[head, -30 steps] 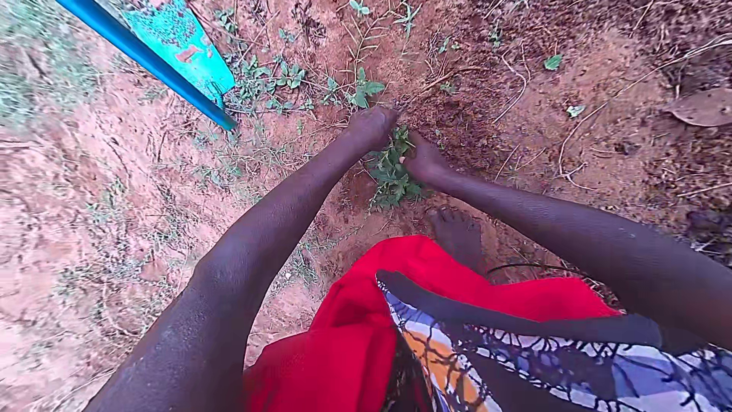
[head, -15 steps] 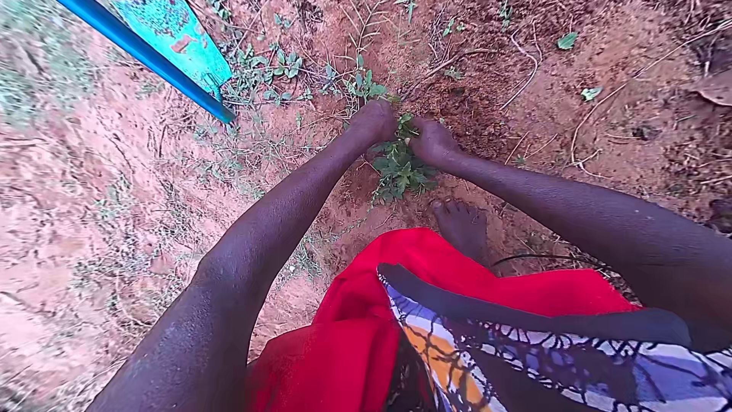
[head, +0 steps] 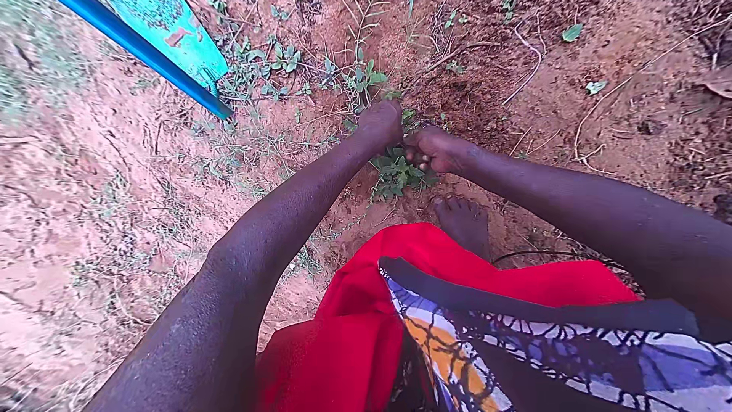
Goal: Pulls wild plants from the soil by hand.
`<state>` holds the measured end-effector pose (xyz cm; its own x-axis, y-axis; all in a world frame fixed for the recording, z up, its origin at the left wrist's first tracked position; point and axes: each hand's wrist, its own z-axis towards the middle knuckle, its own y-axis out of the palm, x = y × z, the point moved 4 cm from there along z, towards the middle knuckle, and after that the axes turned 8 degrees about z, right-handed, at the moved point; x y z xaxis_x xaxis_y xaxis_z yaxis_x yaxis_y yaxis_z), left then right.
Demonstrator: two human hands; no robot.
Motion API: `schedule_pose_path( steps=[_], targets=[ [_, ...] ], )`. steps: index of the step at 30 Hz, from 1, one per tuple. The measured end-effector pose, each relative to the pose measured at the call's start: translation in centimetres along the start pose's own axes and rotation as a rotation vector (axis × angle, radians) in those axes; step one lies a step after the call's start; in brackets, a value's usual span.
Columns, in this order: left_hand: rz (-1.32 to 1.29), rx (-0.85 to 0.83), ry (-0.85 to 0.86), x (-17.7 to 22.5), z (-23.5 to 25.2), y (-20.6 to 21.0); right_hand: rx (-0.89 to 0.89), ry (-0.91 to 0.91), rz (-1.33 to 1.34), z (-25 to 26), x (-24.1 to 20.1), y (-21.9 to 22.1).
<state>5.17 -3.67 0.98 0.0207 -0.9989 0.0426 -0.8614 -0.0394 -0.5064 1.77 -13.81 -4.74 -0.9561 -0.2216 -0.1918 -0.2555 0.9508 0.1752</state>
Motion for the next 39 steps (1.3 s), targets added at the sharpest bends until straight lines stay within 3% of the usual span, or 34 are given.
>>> schedule_pose_path(
  steps=[4, 8, 12, 18, 21, 23, 25, 27, 29, 31, 33, 36, 39],
  targets=[
    [0.121, -0.027, 0.009, -0.2, 2.0, 0.9, 0.038, 0.066, 0.109, 0.4, -0.5, -0.1],
    [0.227, -0.063, 0.007, 0.2, 1.7, 0.9, 0.144, 0.033, -0.188, 0.0, -1.4, 0.3],
    [0.290, -0.088, 0.034, 0.7, 0.8, 1.1, 0.119, -0.001, -0.434, -0.6, -1.3, 1.3],
    [0.105, -0.120, 0.039, -2.2, 0.5, 2.0, 0.104, -0.033, -0.292, -0.7, 0.3, 2.2],
    [-0.031, -0.091, 0.012, -3.8, 0.0, 3.6, 0.076, -0.083, -0.348, -1.7, 0.6, 3.2],
    [-0.116, -0.032, -0.003, -3.6, -2.5, 3.4, 0.074, -0.113, -0.418, -2.4, 0.8, 3.9],
    [-0.231, -0.095, -0.139, -0.5, -8.9, 0.2, 0.092, -0.135, -0.536, -2.6, 0.9, 4.5],
    [-0.338, -0.042, -0.260, 1.4, -12.5, -1.3, 0.079, -0.173, -0.592, -2.4, 1.2, 5.0],
    [-0.361, -0.047, -0.195, 0.3, -11.5, -0.3, 0.074, -0.195, -0.620, -2.5, 1.5, 5.3],
    [-0.311, 0.048, -0.011, -3.7, -6.1, 3.9, 0.060, -0.193, -0.637, -2.8, 1.9, 5.8],
    [-0.351, 0.009, -0.015, -5.9, -2.7, 6.1, 0.011, -0.195, -0.639, -3.9, 2.6, 6.8],
    [-0.442, 0.002, -0.060, -6.2, -2.5, 6.2, -0.100, -0.163, -0.682, -7.4, 3.0, 7.8],
    [-0.407, 0.000, -0.014, -7.3, -1.9, 5.8, -0.018, -0.310, -0.783, -6.7, 1.7, 6.2]
  ],
)
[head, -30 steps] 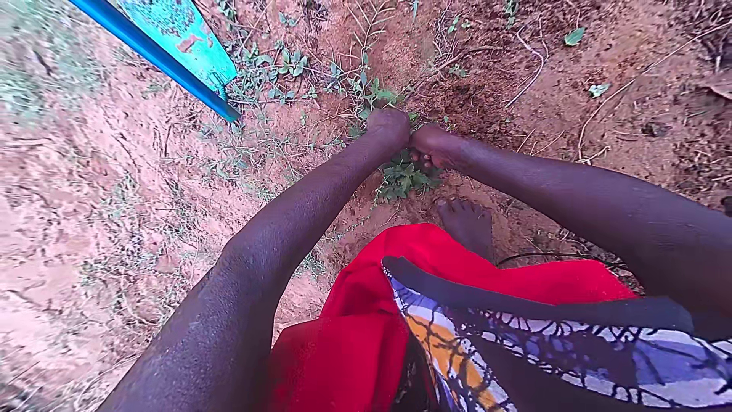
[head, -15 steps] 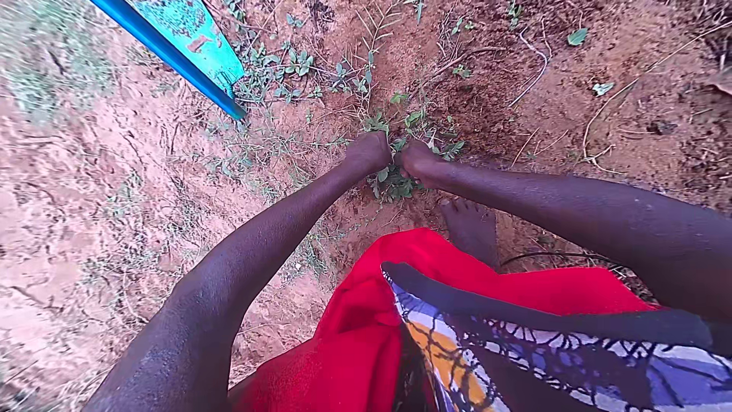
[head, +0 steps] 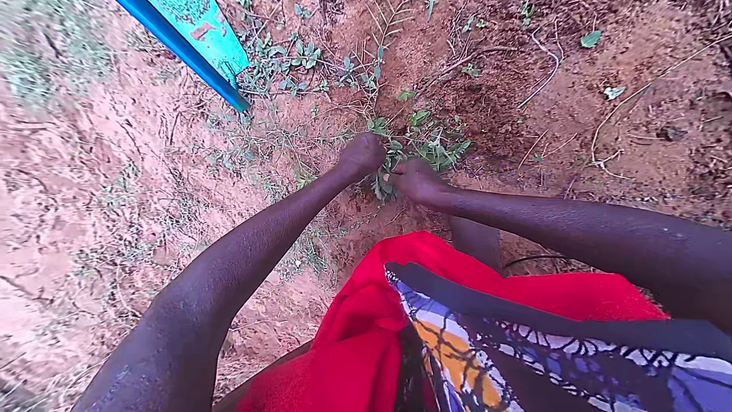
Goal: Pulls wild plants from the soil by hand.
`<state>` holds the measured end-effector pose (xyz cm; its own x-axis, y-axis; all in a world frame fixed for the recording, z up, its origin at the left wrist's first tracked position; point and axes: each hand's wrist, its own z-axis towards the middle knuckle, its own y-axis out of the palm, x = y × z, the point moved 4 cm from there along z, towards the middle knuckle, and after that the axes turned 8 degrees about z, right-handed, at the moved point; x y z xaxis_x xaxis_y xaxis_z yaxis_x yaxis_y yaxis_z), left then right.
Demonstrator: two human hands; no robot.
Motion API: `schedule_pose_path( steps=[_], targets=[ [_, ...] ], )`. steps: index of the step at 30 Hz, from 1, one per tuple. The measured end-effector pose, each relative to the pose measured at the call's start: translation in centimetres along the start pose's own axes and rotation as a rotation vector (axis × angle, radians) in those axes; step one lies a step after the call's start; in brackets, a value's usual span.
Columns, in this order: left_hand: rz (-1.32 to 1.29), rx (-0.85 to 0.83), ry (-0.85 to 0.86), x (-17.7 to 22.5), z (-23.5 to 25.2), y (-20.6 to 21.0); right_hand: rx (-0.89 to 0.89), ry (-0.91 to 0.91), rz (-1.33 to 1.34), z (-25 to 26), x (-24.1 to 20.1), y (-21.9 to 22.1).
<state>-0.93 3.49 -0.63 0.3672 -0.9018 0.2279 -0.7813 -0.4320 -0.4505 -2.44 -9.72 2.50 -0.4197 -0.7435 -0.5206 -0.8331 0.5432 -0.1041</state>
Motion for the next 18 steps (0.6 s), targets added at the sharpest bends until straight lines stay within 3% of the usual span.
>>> schedule_pose_path(
  steps=[5, 10, 11, 12, 13, 14, 18],
  targets=[
    [0.031, -0.074, 0.076, -0.7, 1.2, -1.3, 0.280, -0.079, -0.195, 3.6, 0.2, -6.8],
    [0.019, -0.004, 0.115, 0.5, -0.9, -1.2, 0.188, 0.141, 0.243, 6.5, 1.0, -4.3],
    [0.068, -0.055, 0.030, 1.9, -2.7, -2.0, 0.170, 0.189, 0.329, 6.7, 1.0, -3.7],
    [0.105, -0.290, -0.128, 3.5, -4.0, -3.3, 0.154, 0.221, 0.378, 6.6, 0.9, -3.1],
    [0.034, -0.023, 0.082, 1.6, -2.8, -1.6, 0.133, 0.238, 0.407, 6.4, 0.6, -2.8],
    [-0.042, 0.030, 0.170, 0.2, -1.0, -0.6, 0.104, 0.251, 0.440, 6.2, 0.2, -2.6],
    [-0.113, 0.009, 0.050, 0.6, 0.6, 1.1, 0.050, 0.319, 0.528, 6.0, 0.0, -2.2]
  ],
)
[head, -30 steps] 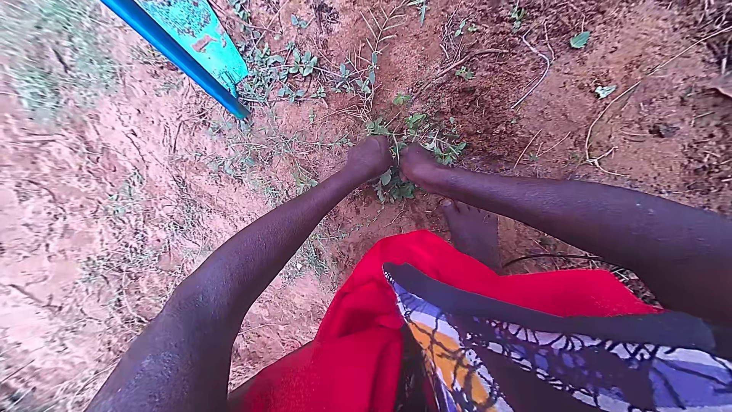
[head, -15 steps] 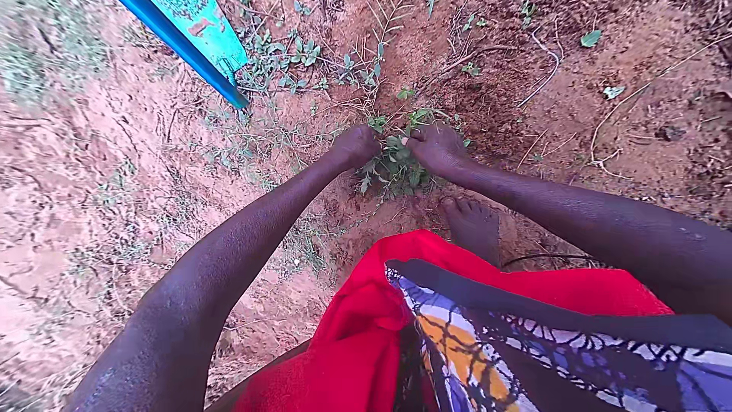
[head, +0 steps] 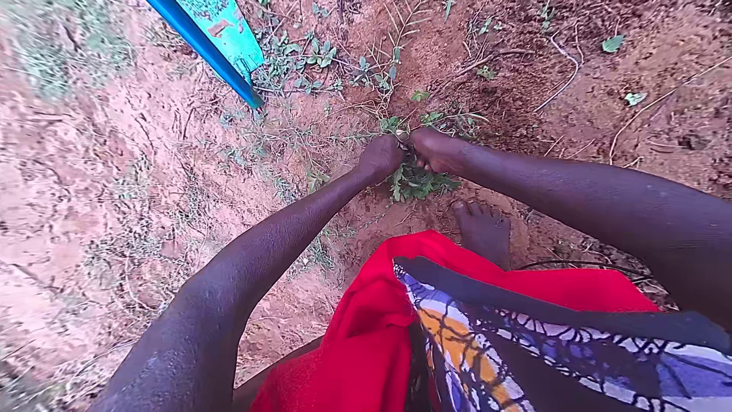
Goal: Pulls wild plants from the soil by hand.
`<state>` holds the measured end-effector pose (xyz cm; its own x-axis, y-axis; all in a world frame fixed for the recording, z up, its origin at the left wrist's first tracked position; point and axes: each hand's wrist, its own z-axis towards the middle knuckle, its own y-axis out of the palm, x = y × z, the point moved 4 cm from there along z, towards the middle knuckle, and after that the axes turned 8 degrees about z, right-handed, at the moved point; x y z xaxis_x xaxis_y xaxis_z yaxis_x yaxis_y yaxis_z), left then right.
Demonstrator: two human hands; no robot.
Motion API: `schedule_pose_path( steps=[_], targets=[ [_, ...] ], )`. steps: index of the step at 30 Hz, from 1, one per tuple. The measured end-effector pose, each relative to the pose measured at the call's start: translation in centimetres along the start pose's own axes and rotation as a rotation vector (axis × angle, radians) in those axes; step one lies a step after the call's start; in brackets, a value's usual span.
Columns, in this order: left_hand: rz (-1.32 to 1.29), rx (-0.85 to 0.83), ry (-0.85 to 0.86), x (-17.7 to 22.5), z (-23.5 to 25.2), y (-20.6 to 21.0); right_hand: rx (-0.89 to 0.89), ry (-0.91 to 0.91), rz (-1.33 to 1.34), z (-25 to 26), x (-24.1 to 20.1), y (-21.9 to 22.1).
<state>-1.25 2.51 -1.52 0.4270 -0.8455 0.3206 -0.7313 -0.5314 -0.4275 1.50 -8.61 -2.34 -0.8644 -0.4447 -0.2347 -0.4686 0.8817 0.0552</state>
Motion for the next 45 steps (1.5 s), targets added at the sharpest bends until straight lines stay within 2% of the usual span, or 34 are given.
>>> schedule_pose_path(
  steps=[3, 6, 10, 14, 18, 22, 27, 30, 34, 36, 39, 40, 42, 43, 45],
  targets=[
    [-0.002, 0.024, -0.003, 0.0, -0.3, 0.7, 0.066, -0.025, 0.062, 0.3, 1.2, 0.3],
    [0.020, 0.022, -0.029, 0.4, -1.2, 0.8, 0.085, -0.159, -0.010, 0.6, 1.8, 0.6],
    [0.083, -0.009, 0.104, 2.1, -3.3, 1.7, 0.133, -0.227, 0.101, 0.5, 2.2, 0.7],
    [0.068, 0.002, 0.086, 2.2, -4.0, 2.4, 0.164, -0.276, 0.109, 0.9, 2.3, 0.6],
    [0.181, -0.061, 0.075, 1.0, -5.5, 1.0, 0.125, -0.325, 0.030, 0.3, 2.8, 0.3],
    [0.258, 0.041, 0.122, -0.9, -6.5, -2.4, 0.124, -0.241, 0.053, -1.0, 2.4, -1.0],
    [0.081, 0.228, 0.192, -3.6, -8.5, -6.9, 0.119, -0.307, 0.002, -3.1, 0.0, -3.8],
    [-0.065, 0.306, 0.146, -5.5, -10.7, -8.6, 0.150, -0.362, 0.073, -3.0, -3.0, -7.2],
    [-0.254, 0.342, 0.059, -7.1, -15.0, -10.0, 0.260, -0.560, 0.085, -4.5, -7.5, -11.9],
    [-0.255, 0.388, -0.008, -7.8, -17.2, -10.7, 0.336, -0.673, -0.063, -5.0, -9.7, -14.6],
    [-0.209, 0.467, -0.007, -9.3, -18.9, -11.2, 0.467, -0.783, -0.514, -4.1, -11.5, -17.7],
    [-0.213, 0.482, -0.011, -9.8, -19.0, -10.9, 0.511, -0.741, -0.711, -3.1, -11.4, -18.2],
    [-0.299, 0.503, -0.014, -10.5, -18.5, -10.2, 0.484, -0.522, -0.993, -1.4, -10.4, -18.7],
    [-0.378, 0.503, -0.020, -10.9, -17.8, -9.6, 0.518, -0.470, -1.019, -1.1, -10.3, -19.3],
    [-0.624, 0.451, -0.059, -11.5, -16.6, -7.7, 0.679, -0.474, -0.963, -2.2, -11.0, -20.0]
  ],
)
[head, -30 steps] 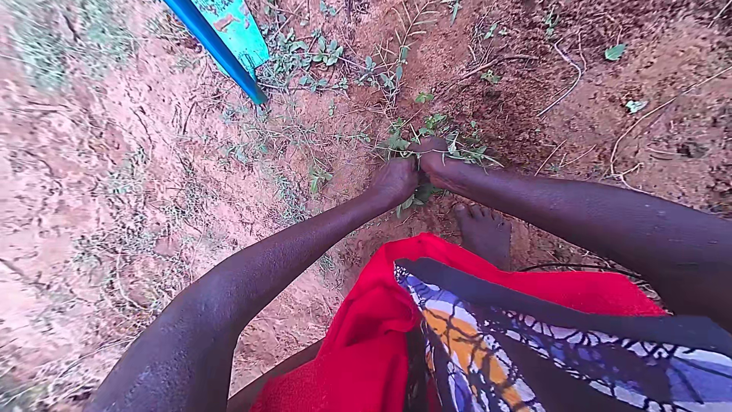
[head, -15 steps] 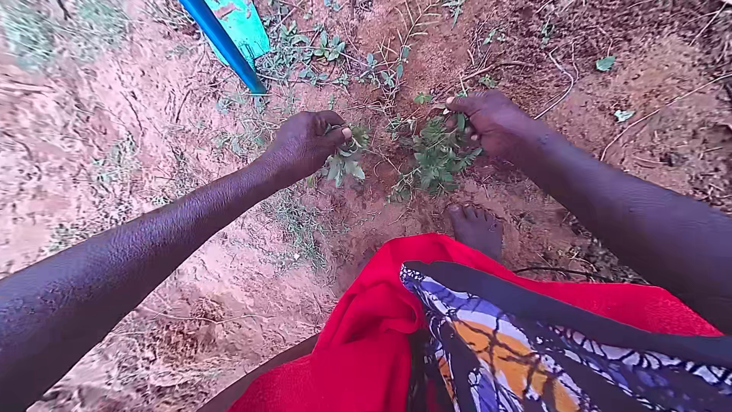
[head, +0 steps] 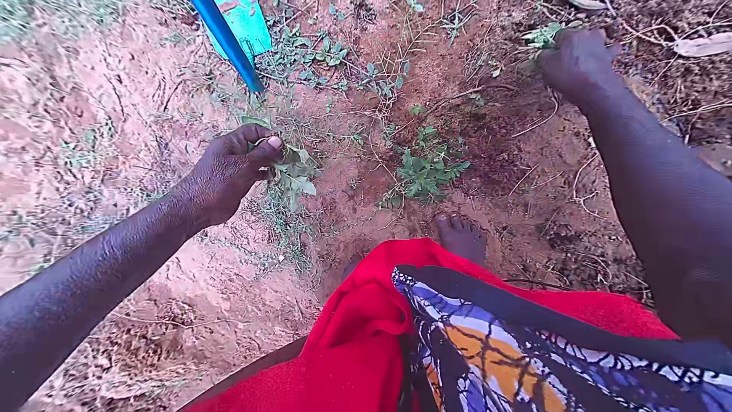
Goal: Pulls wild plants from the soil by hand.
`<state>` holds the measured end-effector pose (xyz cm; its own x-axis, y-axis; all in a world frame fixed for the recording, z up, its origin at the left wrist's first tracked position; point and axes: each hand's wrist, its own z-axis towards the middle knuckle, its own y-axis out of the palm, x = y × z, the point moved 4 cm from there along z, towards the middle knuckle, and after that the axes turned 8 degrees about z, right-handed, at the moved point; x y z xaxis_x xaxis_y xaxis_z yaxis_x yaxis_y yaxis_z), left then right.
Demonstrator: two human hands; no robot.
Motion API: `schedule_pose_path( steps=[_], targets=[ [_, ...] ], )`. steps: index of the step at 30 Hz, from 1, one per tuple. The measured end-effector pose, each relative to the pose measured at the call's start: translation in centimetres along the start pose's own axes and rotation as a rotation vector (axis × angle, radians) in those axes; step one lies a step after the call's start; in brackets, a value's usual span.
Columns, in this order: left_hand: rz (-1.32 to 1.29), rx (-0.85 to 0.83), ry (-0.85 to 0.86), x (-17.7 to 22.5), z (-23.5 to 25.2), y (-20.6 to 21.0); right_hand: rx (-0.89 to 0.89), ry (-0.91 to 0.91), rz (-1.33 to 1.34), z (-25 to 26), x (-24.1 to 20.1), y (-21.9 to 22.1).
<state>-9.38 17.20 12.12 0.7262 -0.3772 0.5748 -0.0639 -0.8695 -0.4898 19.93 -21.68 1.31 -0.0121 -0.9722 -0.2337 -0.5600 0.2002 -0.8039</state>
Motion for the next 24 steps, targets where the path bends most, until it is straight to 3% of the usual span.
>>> schedule_pose_path(
  steps=[3, 8, 11, 14, 19, 24],
  targets=[
    [-0.234, -0.044, -0.142, -2.4, -0.7, 2.3, 0.015, 0.013, -0.099, -0.4, 0.5, 0.1],
    [-0.295, -0.129, -0.255, -4.7, -1.2, 4.3, 0.024, 0.004, -0.110, -0.5, 0.6, 0.3],
    [-0.358, -0.172, -0.280, -4.0, -1.5, 5.3, -0.102, -0.100, -0.080, -3.1, -2.3, 2.1],
    [-0.439, -0.172, -0.255, -3.1, -1.2, 7.0, -0.138, -0.206, 0.122, -7.5, -7.6, 4.0],
    [-0.546, -0.105, -0.165, -1.0, -0.6, 10.2, -0.592, -0.208, 0.672, -15.7, -14.9, 10.9],
    [-0.586, -0.142, -0.202, -0.3, -1.9, 12.3, -0.728, -0.206, 0.705, -21.0, -16.7, 14.6]
  ],
)
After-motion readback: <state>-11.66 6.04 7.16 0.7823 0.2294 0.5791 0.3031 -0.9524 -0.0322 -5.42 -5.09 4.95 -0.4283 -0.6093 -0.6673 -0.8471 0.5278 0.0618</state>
